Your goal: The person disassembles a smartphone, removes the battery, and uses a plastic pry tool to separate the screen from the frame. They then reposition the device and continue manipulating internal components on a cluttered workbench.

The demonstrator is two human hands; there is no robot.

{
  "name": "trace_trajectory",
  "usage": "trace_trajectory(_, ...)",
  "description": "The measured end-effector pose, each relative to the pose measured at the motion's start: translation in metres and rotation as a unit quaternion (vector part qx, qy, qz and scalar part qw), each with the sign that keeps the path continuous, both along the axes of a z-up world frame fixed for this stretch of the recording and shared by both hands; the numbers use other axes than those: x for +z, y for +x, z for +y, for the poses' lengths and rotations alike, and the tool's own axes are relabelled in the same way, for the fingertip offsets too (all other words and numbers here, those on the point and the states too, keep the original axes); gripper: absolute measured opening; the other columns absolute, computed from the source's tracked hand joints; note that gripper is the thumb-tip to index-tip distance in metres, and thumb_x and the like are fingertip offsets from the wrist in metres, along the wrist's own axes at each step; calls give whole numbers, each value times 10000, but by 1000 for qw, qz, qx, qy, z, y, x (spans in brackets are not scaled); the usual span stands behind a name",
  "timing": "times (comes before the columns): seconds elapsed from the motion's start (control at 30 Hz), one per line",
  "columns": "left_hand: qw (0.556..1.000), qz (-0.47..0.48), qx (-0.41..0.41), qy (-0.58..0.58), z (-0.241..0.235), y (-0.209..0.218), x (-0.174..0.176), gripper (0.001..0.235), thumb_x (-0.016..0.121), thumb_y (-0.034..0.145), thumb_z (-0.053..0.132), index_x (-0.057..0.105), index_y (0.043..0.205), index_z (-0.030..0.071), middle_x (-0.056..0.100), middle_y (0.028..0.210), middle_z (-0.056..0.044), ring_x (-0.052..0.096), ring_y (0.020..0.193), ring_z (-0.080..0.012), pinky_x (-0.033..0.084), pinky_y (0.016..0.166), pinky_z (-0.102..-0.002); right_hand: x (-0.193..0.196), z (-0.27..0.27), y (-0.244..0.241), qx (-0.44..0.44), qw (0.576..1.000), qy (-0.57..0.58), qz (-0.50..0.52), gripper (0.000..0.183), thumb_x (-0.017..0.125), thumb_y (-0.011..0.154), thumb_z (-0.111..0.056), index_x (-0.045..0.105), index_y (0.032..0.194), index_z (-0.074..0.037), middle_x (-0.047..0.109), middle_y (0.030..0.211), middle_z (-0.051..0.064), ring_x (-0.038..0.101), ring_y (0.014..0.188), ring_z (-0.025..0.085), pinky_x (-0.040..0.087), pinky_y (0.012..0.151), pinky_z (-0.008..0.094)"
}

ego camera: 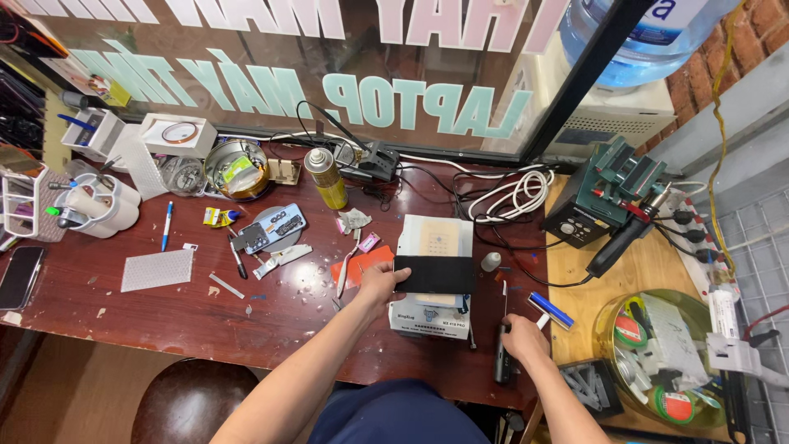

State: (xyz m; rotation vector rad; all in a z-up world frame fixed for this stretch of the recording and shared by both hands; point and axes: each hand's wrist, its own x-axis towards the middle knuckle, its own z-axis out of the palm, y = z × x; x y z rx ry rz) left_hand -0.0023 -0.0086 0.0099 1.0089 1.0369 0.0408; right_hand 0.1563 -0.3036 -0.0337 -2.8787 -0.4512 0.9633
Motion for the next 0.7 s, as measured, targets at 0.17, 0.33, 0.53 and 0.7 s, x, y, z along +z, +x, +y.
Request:
trace_trajectory(0.17,1000,-19,8,-7,-7,-5,-15,140,738,917,200,670,975,92,718,947,-32,651,785,-167,568,680,-324,-6,0,14,-18,993,104,-56,311,709,886,-263,745,1186,-188,772,1103,102,714,1074,312,558,923,440)
trace_trajectory(0.33,998,-50,35,-12,-20,-13,-24,168,772,910,160,643,943,58,639,801,-40,616,636,-142,550,576,-302,23,41,7,-83,937,332,-72,270,697,923,-273,742,1139,-116,785,974,142,766,900,286,579,813,385)
trace_trajectory(0.53,998,-50,21,-13,-39,-42,-24,147,755,895,108,647,986,65,661,814,-27,641,652,-119,572,598,-290,96,94,-27,69,822,484,-293,157,685,966,-142,735,1080,-46,722,1008,117,702,930,304,553,812,376)
trace_trajectory(0.7,998,-46,-34,-18,-31,-77,-39,186,750,893,97,678,1054,38,699,853,-39,659,685,-122,567,601,-288,132,128,-57,213,825,445,-276,265,749,856,-183,751,1083,-46,719,1124,98,655,1098,285,534,952,393)
